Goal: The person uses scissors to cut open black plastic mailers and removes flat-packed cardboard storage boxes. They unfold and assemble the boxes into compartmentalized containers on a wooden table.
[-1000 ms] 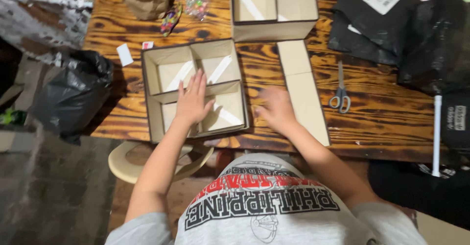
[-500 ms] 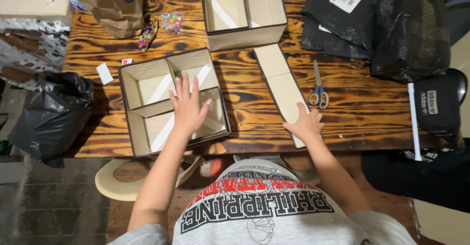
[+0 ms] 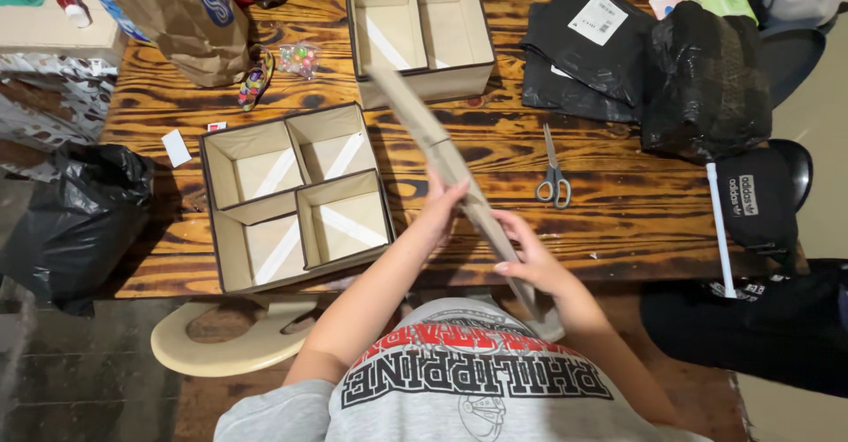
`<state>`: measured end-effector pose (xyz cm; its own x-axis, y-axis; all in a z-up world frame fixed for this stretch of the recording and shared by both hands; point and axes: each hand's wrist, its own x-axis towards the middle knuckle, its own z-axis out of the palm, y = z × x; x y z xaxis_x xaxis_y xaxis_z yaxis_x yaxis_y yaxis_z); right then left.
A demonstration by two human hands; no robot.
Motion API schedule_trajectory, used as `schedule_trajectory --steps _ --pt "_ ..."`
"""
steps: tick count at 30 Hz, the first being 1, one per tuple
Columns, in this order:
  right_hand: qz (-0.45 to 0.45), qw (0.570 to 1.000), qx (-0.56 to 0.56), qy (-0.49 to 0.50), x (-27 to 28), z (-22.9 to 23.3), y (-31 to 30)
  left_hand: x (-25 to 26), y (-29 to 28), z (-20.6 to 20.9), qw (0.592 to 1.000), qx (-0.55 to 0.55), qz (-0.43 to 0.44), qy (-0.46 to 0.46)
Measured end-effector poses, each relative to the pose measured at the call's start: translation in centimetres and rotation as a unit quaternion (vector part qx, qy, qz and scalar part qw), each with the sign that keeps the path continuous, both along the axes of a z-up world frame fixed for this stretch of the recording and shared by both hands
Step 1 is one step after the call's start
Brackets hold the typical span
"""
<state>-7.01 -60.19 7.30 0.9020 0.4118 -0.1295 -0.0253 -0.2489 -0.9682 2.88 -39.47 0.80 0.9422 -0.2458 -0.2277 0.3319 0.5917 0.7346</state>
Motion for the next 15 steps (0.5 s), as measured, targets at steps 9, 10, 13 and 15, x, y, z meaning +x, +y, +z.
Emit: schedule_trajectory --steps 9,10,13,15 --pt "-0.023 0.996 0.091 -0.010 4.5 -2.0 5.6 -0.3 -0.8 -0.2 0.995 -0.087 0.048 -0.032" --pt "-0.058 0.996 0.074 0.007 5.4 -2.1 5.9 -0.3 -0.7 0.4 0.995 -0.086 0.044 -0.034" --pt "-0.090 0.996 0.027 0.009 6.7 -1.2 6.1 -0.6 0.4 2.0 0.995 -0.075 0.042 -0.045" --pt "-0.104 0.994 -0.004 -0.013 6.5 -0.1 6.2 -1.0 1.1 2.6 0.995 -0.086 0.030 -0.042"
